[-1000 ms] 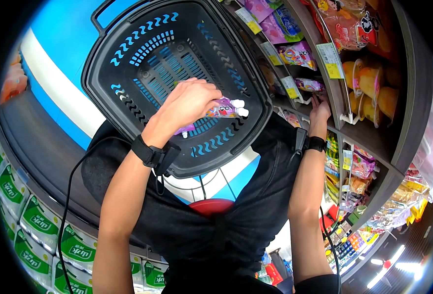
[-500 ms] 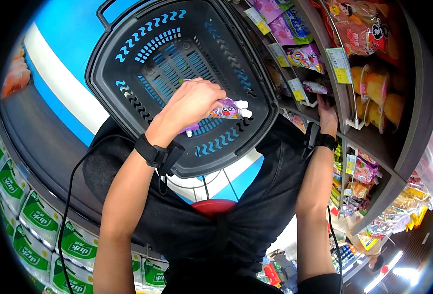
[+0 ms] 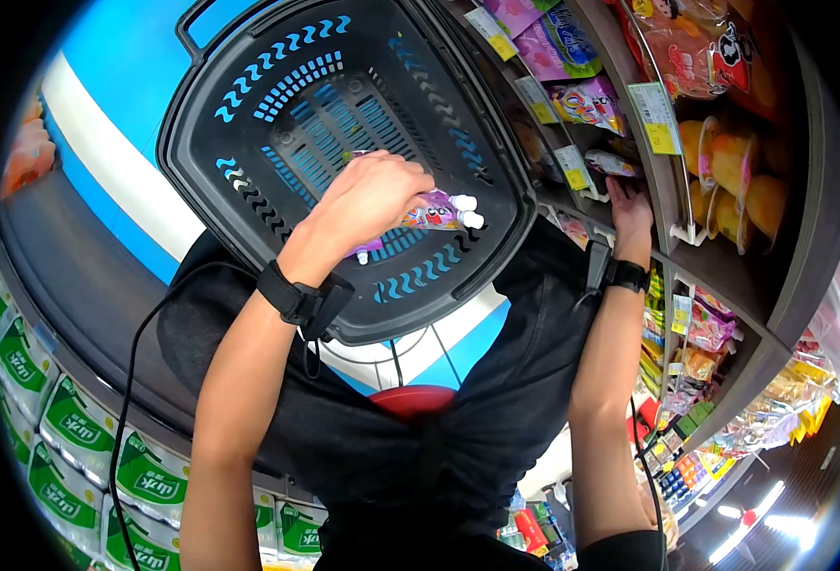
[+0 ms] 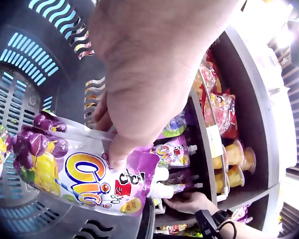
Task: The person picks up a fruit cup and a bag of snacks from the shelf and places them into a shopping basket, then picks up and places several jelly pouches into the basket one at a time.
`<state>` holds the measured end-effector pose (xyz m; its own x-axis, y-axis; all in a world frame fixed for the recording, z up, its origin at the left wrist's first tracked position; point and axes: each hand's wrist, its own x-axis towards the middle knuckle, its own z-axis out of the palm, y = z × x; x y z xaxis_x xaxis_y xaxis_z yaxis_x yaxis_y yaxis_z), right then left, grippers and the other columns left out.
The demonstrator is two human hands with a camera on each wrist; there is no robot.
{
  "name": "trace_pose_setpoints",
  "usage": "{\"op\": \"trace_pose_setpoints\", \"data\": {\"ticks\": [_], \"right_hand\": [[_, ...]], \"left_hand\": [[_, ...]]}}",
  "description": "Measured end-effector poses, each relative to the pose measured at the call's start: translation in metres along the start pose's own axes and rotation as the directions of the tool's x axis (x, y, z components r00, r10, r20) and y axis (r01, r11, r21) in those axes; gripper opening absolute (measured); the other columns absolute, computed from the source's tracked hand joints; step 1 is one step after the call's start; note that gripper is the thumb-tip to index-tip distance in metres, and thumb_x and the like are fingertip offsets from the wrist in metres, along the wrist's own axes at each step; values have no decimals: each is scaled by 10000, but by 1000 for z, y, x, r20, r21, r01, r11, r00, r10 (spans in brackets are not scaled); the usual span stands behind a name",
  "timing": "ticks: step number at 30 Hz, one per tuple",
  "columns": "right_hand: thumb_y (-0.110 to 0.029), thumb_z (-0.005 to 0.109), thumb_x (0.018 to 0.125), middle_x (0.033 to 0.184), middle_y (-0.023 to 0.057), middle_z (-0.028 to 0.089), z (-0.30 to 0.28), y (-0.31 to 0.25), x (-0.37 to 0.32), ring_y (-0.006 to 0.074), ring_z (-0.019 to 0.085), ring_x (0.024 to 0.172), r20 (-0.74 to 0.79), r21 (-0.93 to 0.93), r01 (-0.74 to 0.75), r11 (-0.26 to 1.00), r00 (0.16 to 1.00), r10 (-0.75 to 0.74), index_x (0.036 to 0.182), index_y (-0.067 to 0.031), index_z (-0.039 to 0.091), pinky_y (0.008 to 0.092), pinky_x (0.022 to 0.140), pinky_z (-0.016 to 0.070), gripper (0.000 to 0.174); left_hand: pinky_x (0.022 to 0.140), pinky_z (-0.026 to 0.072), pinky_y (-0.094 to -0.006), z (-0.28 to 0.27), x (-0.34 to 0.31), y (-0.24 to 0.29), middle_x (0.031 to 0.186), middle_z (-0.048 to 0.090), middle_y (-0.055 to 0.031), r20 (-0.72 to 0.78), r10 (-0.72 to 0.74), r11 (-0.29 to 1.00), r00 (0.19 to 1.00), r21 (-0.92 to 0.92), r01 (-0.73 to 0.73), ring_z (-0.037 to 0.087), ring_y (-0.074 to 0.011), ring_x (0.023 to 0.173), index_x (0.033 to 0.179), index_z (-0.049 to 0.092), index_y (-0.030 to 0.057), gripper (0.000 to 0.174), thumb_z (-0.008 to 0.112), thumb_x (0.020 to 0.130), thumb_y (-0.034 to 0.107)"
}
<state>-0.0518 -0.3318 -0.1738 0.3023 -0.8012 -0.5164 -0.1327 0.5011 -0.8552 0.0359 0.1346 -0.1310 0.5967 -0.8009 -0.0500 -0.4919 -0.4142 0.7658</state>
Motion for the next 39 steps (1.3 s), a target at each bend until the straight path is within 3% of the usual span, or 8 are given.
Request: {"op": "trace_pose_setpoints", "data": {"ticks": [2, 3, 9, 18, 24, 27, 33, 39], "right_hand": [[-89, 560, 907, 1261, 177, 570, -6, 4, -3, 387, 597, 1149, 23, -189, 19, 982, 1000, -15, 1226, 23, 550, 529, 996, 506, 338], [11, 598, 853, 1084, 131, 646, -4, 4, -11, 302, 684, 949, 95, -320, 87, 943, 994, -59, 1068, 28, 625, 390, 862, 577, 218], [-72, 775, 791, 934, 99, 703, 25, -2, -50, 176, 680, 896, 176, -578, 105, 809, 984, -2, 980, -2, 679, 287, 756, 551, 224], [-186, 892, 715, 958, 168, 691, 55, 19, -43, 202, 692, 745, -63, -555, 122, 823, 980, -188, 988, 99, 626, 281, 673, 603, 476], [-143, 884, 718, 970, 198, 673, 51, 27, -23, 248, 699, 796, 35, -460, 229, 858, 970, -241, 1012, 143, 599, 306, 700, 626, 499], [-41, 850, 730, 1070, 192, 644, 49, 26, -11, 263, 691, 835, -7, -459, 169, 872, 981, -194, 1110, 158, 520, 329, 744, 633, 541], [-19, 841, 725, 1176, 163, 597, 37, 30, 18, 271, 679, 914, 19, -508, 180, 842, 980, -198, 1202, 129, 498, 311, 791, 608, 605], [-9, 788, 778, 1161, 144, 608, 38, 29, 23, 267, 675, 917, 87, -465, 197, 863, 980, -176, 1204, 79, 530, 302, 810, 601, 506]], "left_hand": [[962, 477, -422, -1, 0, 0, 837, 656, -124, 3, 9, 1000, 1000, 4, -9, 636, -327, 842, 890, 671, 27, 155, 697, 831, 168], [961, 477, -423, 0, 0, 0, 835, 656, -124, -2, 11, 1000, 1000, 4, -11, 636, -327, 842, 894, 672, 27, 159, 697, 831, 171], [955, 480, -425, 1, -1, 0, 830, 657, -120, -19, 11, 1000, 1000, 2, -11, 638, -325, 847, 919, 681, 32, 177, 692, 839, 189], [904, 496, -416, 0, -1, 0, 863, 670, -110, -4, 9, 1000, 1000, 17, -9, 640, -320, 881, 918, 685, 40, 158, 682, 837, 175], [841, 517, -404, -2, 0, 0, 904, 688, -92, 29, -5, 999, 1000, 50, 4, 648, -312, 927, 907, 691, 52, 128, 679, 817, 142], [850, 512, -404, -2, 0, -1, 902, 685, -92, 33, -8, 999, 999, 48, 7, 645, -309, 927, 899, 687, 52, 124, 679, 817, 144], [863, 501, -398, 1, 0, -1, 894, 681, -90, 12, 21, 999, 1000, 47, -22, 641, -301, 921, 891, 683, 58, 119, 678, 809, 144], [857, 496, -390, 2, -2, -2, 893, 682, -84, 19, 15, 998, 1000, 59, -16, 643, -295, 910, 881, 685, 55, 119, 672, 812, 150]]}}
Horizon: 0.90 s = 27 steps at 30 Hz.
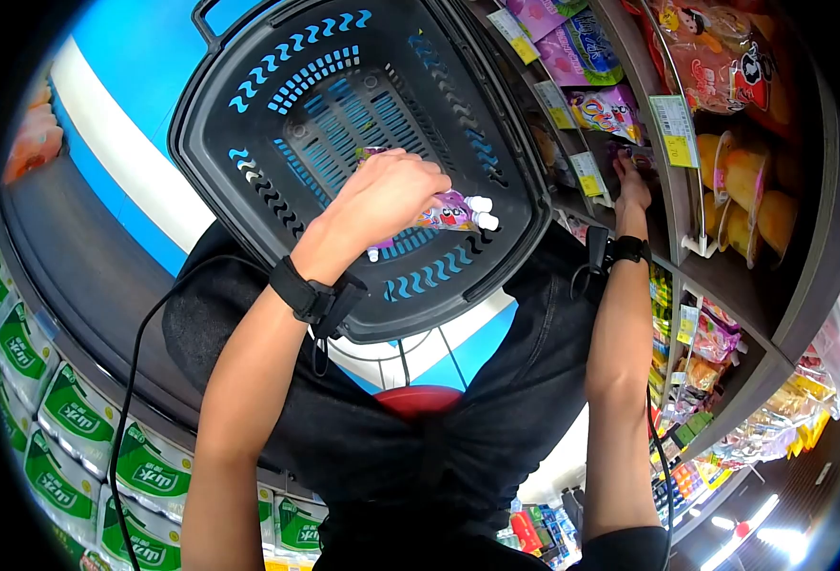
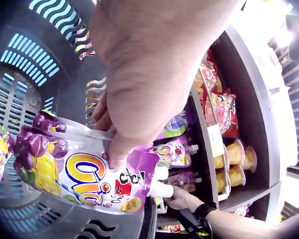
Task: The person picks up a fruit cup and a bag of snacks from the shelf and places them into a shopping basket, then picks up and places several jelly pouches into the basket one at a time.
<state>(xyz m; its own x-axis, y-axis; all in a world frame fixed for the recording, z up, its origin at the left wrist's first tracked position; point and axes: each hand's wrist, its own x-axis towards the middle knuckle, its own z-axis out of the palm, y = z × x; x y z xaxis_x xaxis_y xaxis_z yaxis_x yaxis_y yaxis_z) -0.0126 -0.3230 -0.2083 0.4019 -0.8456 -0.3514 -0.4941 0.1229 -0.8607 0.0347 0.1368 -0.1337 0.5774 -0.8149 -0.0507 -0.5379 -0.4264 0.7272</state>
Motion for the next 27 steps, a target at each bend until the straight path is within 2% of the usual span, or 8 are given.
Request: {"op": "trace_pose_setpoints", "data": {"ticks": [7, 10, 14, 17, 18, 19, 21, 27], "right_hand": [[63, 604, 858, 1141, 203, 600, -12, -23, -45, 348, 682, 943, 55, 242, -82, 967, 996, 71, 1178, 87, 537, 355, 872, 600, 327], [-31, 516, 930, 1201, 213, 580, -10, -63, -136, 326, 685, 957, 149, 22, -20, 1000, 989, 17, 1220, 100, 496, 357, 851, 573, 319], [-60, 625, 870, 1296, 156, 566, -9, -67, -224, 235, 610, 1079, 681, -37, 215, 976, 720, -133, 1368, -19, 440, 312, 852, 521, 533], [-149, 879, 687, 1430, 129, 463, 3, -52, -260, 238, 471, 1293, 876, -98, 242, 965, 481, -32, 1488, -31, 294, 383, 1088, 374, 999], [-153, 896, 679, 1401, 115, 497, 11, -48, -270, 206, 462, 1304, 916, -66, 117, 991, 402, 13, 1475, -21, 326, 386, 1107, 352, 988], [-142, 884, 704, 1279, 92, 593, 18, -52, -277, 174, 555, 1192, 910, -128, 250, 960, 415, 13, 1390, -12, 450, 360, 1038, 427, 822], [-125, 860, 735, 1151, 67, 657, 32, -48, -283, 160, 631, 1053, 817, -179, 49, 983, 563, 121, 1264, -9, 560, 332, 935, 501, 618], [-99, 787, 759, 1132, 62, 656, 36, -44, -276, 166, 627, 1053, 769, -121, -7, 993, 631, 99, 1256, -16, 552, 321, 937, 488, 556]], "left_hand": [[846, 499, -397, -1, 4, 2, 889, 680, -93, -63, 17, 999, 998, -47, -20, 644, -306, 897, 882, 685, 50, 126, 683, 814, 156], [787, 506, -406, -5, 8, 8, 876, 674, -108, -92, -7, 991, 996, -135, -5, 644, -322, 868, 887, 675, 34, 151, 689, 828, 172], [675, 503, -395, -8, 10, 14, 823, 671, -149, -98, -84, 922, 992, -384, 41, 649, -332, 767, 902, 656, -5, 210, 703, 846, 192], [630, 491, -361, -12, 14, 23, 759, 669, -159, -9, -151, 789, 988, -604, 115, 644, -273, 657, 899, 649, -28, 253, 727, 847, 207], [574, 422, -302, 1, 15, 20, 691, 598, -74, -48, -123, 725, 991, -687, 57, 500, -108, 600, 926, 656, -13, 241, 745, 862, 201], [571, 417, -290, 4, 17, 21, 689, 594, -59, -39, -147, 692, 988, -718, 75, 493, -89, 610, 921, 655, -18, 240, 745, 865, 197], [564, 406, -266, 6, 20, 26, 685, 586, -29, -18, -195, 621, 981, -777, 109, 478, -52, 630, 912, 651, -28, 238, 744, 871, 187], [697, 483, -222, 11, 30, 22, 832, 653, 6, 41, -222, 508, 974, -848, 151, 574, -41, 756, 996, 656, -21, 254, 744, 888, 192]]}}
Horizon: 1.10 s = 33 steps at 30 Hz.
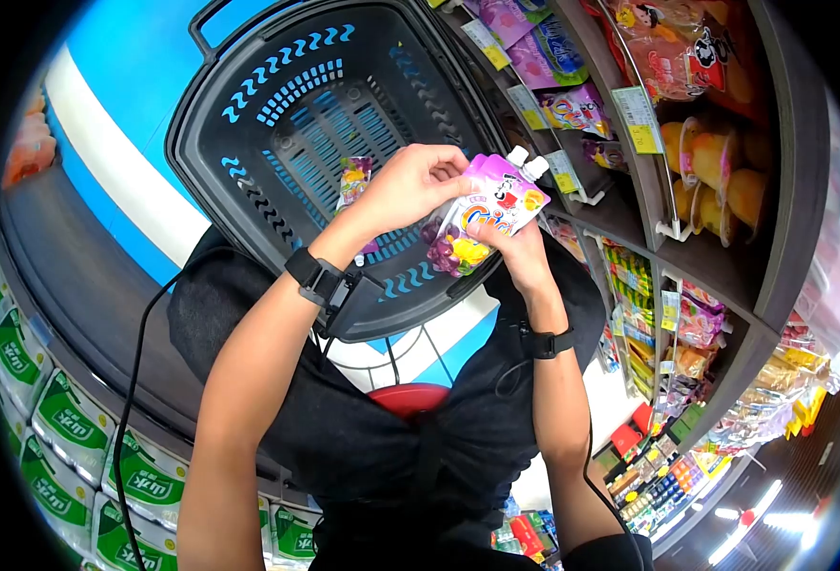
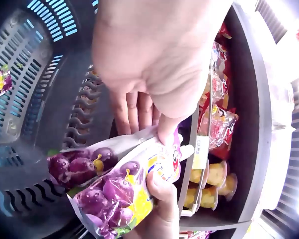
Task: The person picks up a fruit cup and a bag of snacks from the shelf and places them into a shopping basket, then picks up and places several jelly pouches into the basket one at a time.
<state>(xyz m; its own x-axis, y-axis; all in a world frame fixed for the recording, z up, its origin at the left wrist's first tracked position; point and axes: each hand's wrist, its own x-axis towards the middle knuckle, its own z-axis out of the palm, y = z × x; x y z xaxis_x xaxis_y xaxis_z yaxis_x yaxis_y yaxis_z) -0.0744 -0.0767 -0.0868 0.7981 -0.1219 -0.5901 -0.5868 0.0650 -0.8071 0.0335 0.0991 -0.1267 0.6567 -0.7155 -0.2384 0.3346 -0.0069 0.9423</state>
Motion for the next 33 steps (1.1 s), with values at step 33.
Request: {"op": "trace_pose_setpoints", "data": {"ticks": [33], "right_hand": [[-162, 649, 921, 1182, 42, 642, -206, 21, 54, 185, 583, 1084, -539, 505, 266, 821, 841, 59, 1203, -95, 607, 350, 940, 440, 293]], "left_hand": [[742, 511, -325, -3, -8, -12, 854, 680, -84, -65, -250, 852, 966, 459, 251, 664, -191, 802, 1034, 667, 4, 292, 622, 921, 270]]}}
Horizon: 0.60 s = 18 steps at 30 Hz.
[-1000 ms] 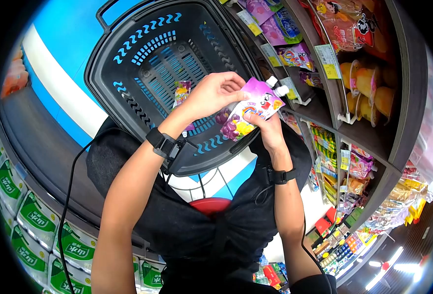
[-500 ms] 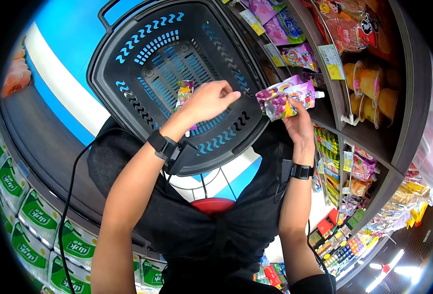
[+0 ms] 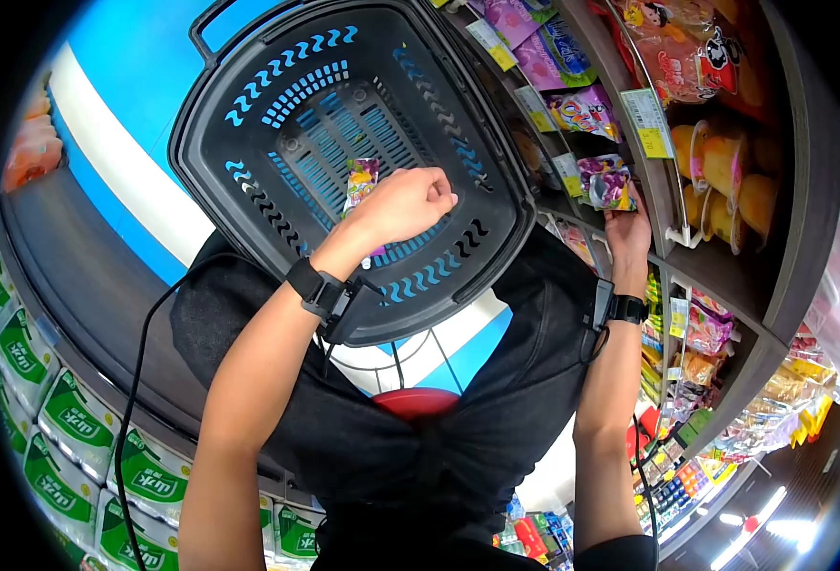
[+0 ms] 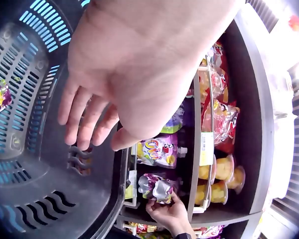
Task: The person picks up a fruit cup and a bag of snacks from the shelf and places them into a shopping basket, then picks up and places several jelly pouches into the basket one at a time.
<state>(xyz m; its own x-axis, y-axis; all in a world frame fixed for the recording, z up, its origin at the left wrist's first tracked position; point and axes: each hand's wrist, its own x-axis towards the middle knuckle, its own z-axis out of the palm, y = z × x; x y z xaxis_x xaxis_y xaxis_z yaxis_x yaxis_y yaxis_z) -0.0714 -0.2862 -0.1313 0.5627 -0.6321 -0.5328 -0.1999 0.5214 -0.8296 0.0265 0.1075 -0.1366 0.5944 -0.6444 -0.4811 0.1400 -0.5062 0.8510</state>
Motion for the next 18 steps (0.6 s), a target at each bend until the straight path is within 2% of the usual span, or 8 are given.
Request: {"op": "trace_pose_setpoints", "data": {"ticks": [1, 2, 4, 7, 11, 14, 17, 18], "right_hand": [[-171, 632, 934, 1210, 43, 634, -1, 0, 1, 191, 569, 1115, -16, 34, 11, 999, 1000, -10, 1215, -99, 606, 362, 971, 422, 292], [-189, 586, 961, 1275, 43, 609, -1, 1, 4, 202, 523, 1196, -80, 40, 28, 999, 997, -25, 1242, -109, 602, 388, 1035, 364, 292], [-182, 600, 953, 1280, 37, 608, -9, 2, 13, 199, 522, 1199, -61, 55, 28, 998, 998, -25, 1241, -110, 603, 383, 1039, 362, 297], [-166, 615, 943, 1288, 26, 606, -14, 7, 22, 191, 518, 1204, -59, 48, 84, 995, 995, -81, 1239, -110, 604, 378, 1044, 356, 302], [-135, 639, 923, 1295, 13, 601, -29, 9, 38, 171, 517, 1201, -38, 36, 142, 989, 989, -140, 1235, -108, 608, 374, 1045, 353, 314], [-92, 630, 923, 1278, 17, 611, -15, 8, 33, 166, 528, 1187, -99, -35, 155, 987, 983, -158, 1230, -100, 611, 362, 1029, 371, 308], [-56, 636, 916, 1267, 26, 616, -16, 12, 40, 180, 542, 1175, -57, -171, 223, 960, 970, -235, 1237, -88, 607, 362, 1033, 380, 323], [-41, 643, 911, 1266, 29, 615, -16, 12, 41, 180, 548, 1169, -68, -164, 216, 962, 971, -230, 1238, -85, 606, 359, 1033, 387, 332]], "left_hand": [[743, 512, -325, 1, 0, 0, 856, 681, -84, 7, 0, 1000, 1000, 5, 0, 665, -194, 804, 1033, 667, 4, 287, 623, 917, 263], [744, 512, -326, 3, 1, -1, 856, 680, -85, 8, 6, 1000, 1000, 7, -6, 665, -197, 806, 1031, 668, 5, 283, 623, 913, 258], [748, 512, -329, 4, 2, -3, 858, 680, -85, 11, 18, 1000, 1000, 14, -18, 664, -202, 808, 1026, 670, 5, 274, 623, 906, 247], [816, 527, -401, 4, 1, -2, 935, 709, -177, 33, -4, 1000, 999, 3, 4, 687, -326, 916, 1011, 674, -12, 304, 623, 905, 268], [820, 527, -402, 2, 0, 0, 925, 712, -171, 53, -5, 1000, 999, 8, 4, 689, -328, 907, 1012, 674, -4, 296, 618, 901, 265], [819, 527, -406, 2, 0, 0, 920, 713, -168, 55, 3, 1000, 998, 23, -4, 690, -328, 901, 1010, 676, 2, 290, 616, 897, 263], [817, 526, -407, 2, 0, 0, 922, 713, -167, 65, -2, 999, 998, 32, 0, 689, -328, 903, 1013, 676, 8, 288, 617, 893, 264], [817, 526, -407, 1, -1, 1, 923, 713, -166, 69, -5, 999, 998, 37, 3, 688, -329, 905, 1015, 676, 10, 289, 617, 893, 264]]}}
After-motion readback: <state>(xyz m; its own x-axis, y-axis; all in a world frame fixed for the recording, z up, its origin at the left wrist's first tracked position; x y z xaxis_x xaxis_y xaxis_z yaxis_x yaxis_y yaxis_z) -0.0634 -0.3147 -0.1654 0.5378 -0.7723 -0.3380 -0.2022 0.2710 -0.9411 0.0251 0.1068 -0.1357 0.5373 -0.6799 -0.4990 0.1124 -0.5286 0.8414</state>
